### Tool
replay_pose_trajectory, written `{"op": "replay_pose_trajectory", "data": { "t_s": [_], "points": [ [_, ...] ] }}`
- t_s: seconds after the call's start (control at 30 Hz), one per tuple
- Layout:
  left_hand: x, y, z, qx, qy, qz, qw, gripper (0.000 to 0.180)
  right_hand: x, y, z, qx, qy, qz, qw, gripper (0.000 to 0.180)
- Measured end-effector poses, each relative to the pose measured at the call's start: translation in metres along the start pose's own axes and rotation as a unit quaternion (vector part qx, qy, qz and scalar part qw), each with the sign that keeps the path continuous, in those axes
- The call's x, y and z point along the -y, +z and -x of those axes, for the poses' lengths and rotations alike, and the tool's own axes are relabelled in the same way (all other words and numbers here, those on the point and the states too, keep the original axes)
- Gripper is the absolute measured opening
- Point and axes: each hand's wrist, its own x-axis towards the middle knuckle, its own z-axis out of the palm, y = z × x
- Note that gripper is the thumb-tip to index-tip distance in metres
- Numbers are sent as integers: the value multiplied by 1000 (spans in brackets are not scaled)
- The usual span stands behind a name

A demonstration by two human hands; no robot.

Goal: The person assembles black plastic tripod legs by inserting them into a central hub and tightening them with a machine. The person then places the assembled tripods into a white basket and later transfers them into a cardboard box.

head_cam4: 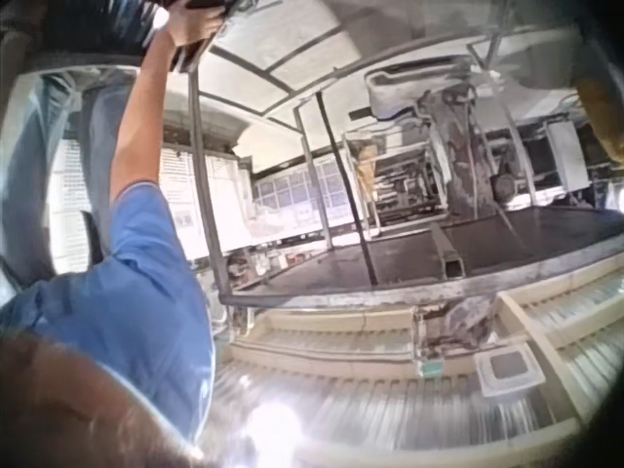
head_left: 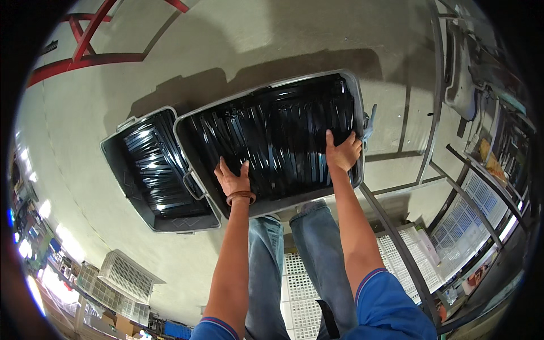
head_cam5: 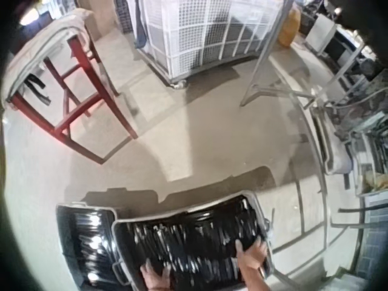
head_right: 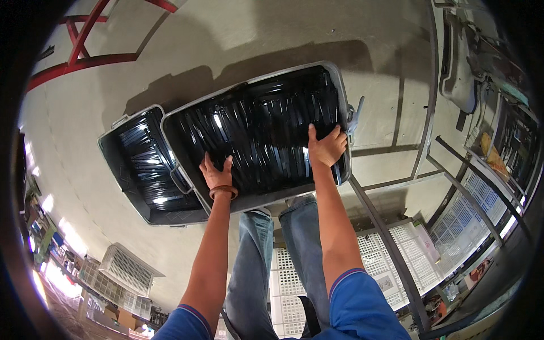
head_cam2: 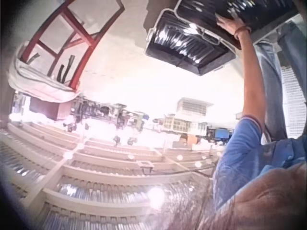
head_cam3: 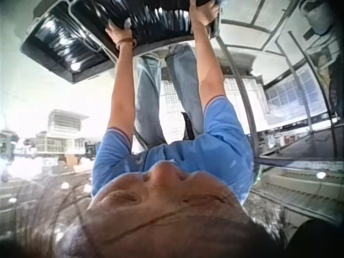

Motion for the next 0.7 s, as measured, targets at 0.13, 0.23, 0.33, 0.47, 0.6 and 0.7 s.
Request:
{"op": "replay_pose_trajectory", "data": {
  "t_s": [0.13,0.23,0.33,0.47,0.6,0.7],
  "points": [
    [-23,-7,-9,49,-68,-45,995,83,8,7,2,1,11,-3,1000,91],
    [-24,-10,-23,74,-130,43,988,91,11,9,7,-12,-8,-10,1000,90],
    [-21,0,-24,18,-109,38,993,97,17,3,16,-10,-27,-27,999,87],
    [-34,13,-22,69,-81,47,993,101,32,7,20,6,1,-89,996,79],
    [-61,18,-10,112,-110,59,986,98,67,-4,46,83,38,-96,991,81],
    [-61,25,-3,160,-116,133,971,93,78,-8,59,104,60,-156,980,82]
  ]
}}
